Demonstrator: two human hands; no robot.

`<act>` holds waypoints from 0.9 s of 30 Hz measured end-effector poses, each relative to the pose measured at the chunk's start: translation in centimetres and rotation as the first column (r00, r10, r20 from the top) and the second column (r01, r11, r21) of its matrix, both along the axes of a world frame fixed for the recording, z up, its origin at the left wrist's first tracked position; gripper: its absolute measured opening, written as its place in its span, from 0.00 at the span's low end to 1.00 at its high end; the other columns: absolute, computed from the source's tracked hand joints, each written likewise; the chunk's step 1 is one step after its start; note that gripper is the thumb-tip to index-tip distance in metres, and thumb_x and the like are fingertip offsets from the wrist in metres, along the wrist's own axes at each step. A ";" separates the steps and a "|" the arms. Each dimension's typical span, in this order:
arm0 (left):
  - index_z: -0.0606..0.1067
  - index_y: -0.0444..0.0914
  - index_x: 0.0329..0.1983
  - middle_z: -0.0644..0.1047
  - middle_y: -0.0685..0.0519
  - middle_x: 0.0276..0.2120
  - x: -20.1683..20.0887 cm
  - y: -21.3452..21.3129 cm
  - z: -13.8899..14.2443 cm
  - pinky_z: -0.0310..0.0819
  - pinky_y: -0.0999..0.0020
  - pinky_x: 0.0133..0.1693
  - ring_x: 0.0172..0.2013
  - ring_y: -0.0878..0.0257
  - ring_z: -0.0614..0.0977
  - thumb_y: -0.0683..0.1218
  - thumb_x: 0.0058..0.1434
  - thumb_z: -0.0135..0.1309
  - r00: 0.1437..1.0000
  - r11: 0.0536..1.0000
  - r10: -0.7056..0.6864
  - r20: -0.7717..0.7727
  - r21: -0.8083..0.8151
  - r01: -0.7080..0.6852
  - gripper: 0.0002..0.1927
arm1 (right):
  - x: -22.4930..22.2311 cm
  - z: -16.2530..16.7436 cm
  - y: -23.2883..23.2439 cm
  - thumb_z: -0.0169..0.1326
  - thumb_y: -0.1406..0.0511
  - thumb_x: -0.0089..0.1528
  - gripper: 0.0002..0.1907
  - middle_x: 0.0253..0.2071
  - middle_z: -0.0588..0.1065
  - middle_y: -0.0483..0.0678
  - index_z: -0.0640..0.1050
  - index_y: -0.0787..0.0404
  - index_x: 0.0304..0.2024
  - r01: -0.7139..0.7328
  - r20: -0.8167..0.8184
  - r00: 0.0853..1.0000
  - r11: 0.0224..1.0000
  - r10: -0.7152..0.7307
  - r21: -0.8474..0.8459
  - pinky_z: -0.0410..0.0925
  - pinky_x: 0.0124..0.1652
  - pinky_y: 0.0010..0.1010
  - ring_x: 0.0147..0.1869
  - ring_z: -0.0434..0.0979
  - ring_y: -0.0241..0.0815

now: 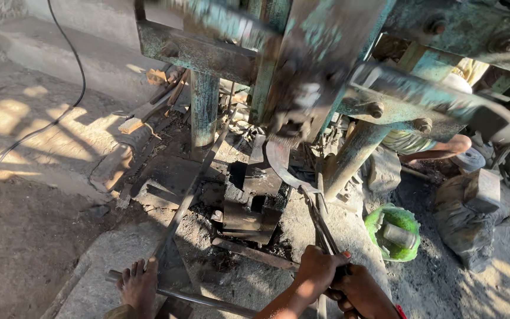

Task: The person uses tongs to hold a curved sickle blade on the anvil of a mechanical power hammer, repositioning and flipping the blade between hammer strikes to forge its edge, then lifts the finished blade away with the tongs.

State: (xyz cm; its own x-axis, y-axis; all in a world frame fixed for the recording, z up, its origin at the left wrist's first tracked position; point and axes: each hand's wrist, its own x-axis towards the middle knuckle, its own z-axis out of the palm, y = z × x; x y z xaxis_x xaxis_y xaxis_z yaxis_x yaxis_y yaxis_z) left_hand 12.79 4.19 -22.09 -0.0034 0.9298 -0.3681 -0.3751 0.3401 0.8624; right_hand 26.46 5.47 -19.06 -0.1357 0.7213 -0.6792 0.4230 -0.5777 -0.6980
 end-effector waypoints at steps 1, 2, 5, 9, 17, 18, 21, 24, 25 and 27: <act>0.79 0.28 0.26 0.78 0.46 0.21 -0.1 0.1 0.0 0.71 0.62 0.15 0.16 0.61 0.78 0.50 0.59 0.68 1.000 1.000 -0.003 0.007 -0.011 0.003 0.20 | -0.1 0.0 0.1 0.54 0.69 0.62 0.06 0.19 0.67 0.49 0.72 0.67 0.35 -0.018 0.017 1.000 1.000 0.018 0.011 0.50 0.15 0.33 0.14 0.56 0.36; 0.79 0.30 0.26 0.78 0.47 0.21 -0.2 0.2 -0.1 0.71 0.62 0.15 0.16 0.61 0.78 0.50 0.59 0.68 1.000 1.000 -0.010 0.011 -0.026 0.010 0.18 | -0.3 0.0 0.2 0.54 0.69 0.63 0.06 0.19 0.67 0.49 0.71 0.67 0.34 -0.032 0.031 0.999 0.999 0.032 0.018 0.51 0.15 0.33 0.15 0.57 0.36; 0.81 0.31 0.27 0.78 0.48 0.19 -0.5 0.4 -0.3 0.76 0.65 0.17 0.18 0.64 0.80 0.53 0.62 0.63 0.987 0.982 -0.039 -0.155 0.179 0.067 0.20 | -0.8 0.0 0.3 0.52 0.70 0.63 0.05 0.20 0.67 0.50 0.71 0.67 0.35 -0.019 0.022 1.000 0.999 0.018 0.040 0.54 0.15 0.35 0.15 0.57 0.37; 0.82 0.30 0.30 0.78 0.48 0.20 -1.2 0.8 -0.3 0.74 0.64 0.17 0.17 0.63 0.78 0.49 0.59 0.65 0.999 1.000 -0.018 0.044 0.004 0.018 0.15 | -1.5 0.5 0.5 0.51 0.71 0.63 0.04 0.20 0.67 0.50 0.71 0.67 0.36 -0.054 -0.003 0.999 0.997 0.054 0.049 0.54 0.14 0.35 0.14 0.57 0.38; 0.83 0.32 0.30 0.79 0.50 0.20 -2.2 0.9 0.0 0.67 0.67 0.18 0.17 0.66 0.76 0.48 0.58 0.64 0.999 0.997 0.021 0.032 0.072 -0.023 0.13 | -3.0 1.4 0.2 0.52 0.70 0.63 0.04 0.21 0.71 0.50 0.73 0.68 0.38 -0.044 0.064 0.997 0.994 0.037 0.099 0.56 0.14 0.34 0.15 0.62 0.37; 0.83 0.33 0.30 0.79 0.51 0.20 -2.3 1.0 -0.1 0.68 0.68 0.18 0.17 0.66 0.76 0.47 0.58 0.64 0.998 0.997 0.026 0.051 0.070 -0.030 0.11 | -3.2 1.3 0.3 0.52 0.70 0.63 0.05 0.21 0.71 0.51 0.73 0.69 0.38 -0.039 0.054 0.998 0.993 0.034 0.111 0.56 0.14 0.34 0.15 0.63 0.37; 0.83 0.35 0.30 0.79 0.51 0.20 -2.6 1.2 -0.4 0.67 0.67 0.18 0.17 0.66 0.76 0.47 0.57 0.63 0.997 0.997 0.037 0.063 0.058 -0.041 0.10 | -3.4 1.0 0.6 0.54 0.71 0.62 0.05 0.22 0.70 0.51 0.72 0.65 0.39 -0.037 -0.012 0.999 0.996 0.039 0.086 0.55 0.14 0.34 0.15 0.61 0.37; 0.82 0.31 0.28 0.78 0.50 0.18 -3.0 1.7 -1.0 0.66 0.67 0.18 0.17 0.65 0.75 0.50 0.58 0.65 0.999 0.995 0.043 -0.033 0.087 -0.040 0.15 | -3.8 0.3 1.0 0.52 0.70 0.63 0.04 0.22 0.70 0.50 0.72 0.64 0.40 -0.025 0.035 0.999 0.996 0.022 0.083 0.54 0.14 0.34 0.15 0.61 0.38; 0.82 0.30 0.28 0.78 0.50 0.18 -3.1 1.9 -1.1 0.67 0.67 0.20 0.18 0.67 0.75 0.51 0.58 0.66 0.994 0.989 0.061 -0.087 0.142 -0.048 0.17 | -4.0 0.1 1.1 0.51 0.69 0.63 0.04 0.22 0.71 0.50 0.72 0.64 0.40 -0.022 0.013 1.000 0.996 0.021 0.085 0.55 0.14 0.34 0.16 0.62 0.38; 0.82 0.31 0.27 0.78 0.50 0.18 -3.1 2.2 -1.3 0.68 0.67 0.21 0.18 0.67 0.75 0.51 0.57 0.66 0.994 0.987 0.063 -0.094 0.156 -0.047 0.17 | -4.0 -0.1 1.3 0.50 0.69 0.63 0.03 0.23 0.74 0.50 0.72 0.62 0.39 -0.014 -0.023 1.000 0.996 0.016 0.087 0.57 0.14 0.36 0.16 0.63 0.38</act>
State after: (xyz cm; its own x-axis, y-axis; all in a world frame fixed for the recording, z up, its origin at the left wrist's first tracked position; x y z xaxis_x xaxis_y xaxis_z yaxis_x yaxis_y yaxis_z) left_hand 9.65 6.43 -23.41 -0.0852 0.9725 -0.2169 -0.3003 0.1825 0.9362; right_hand 22.46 6.79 -19.21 -0.1625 0.7751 -0.6106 0.4137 -0.5083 -0.7553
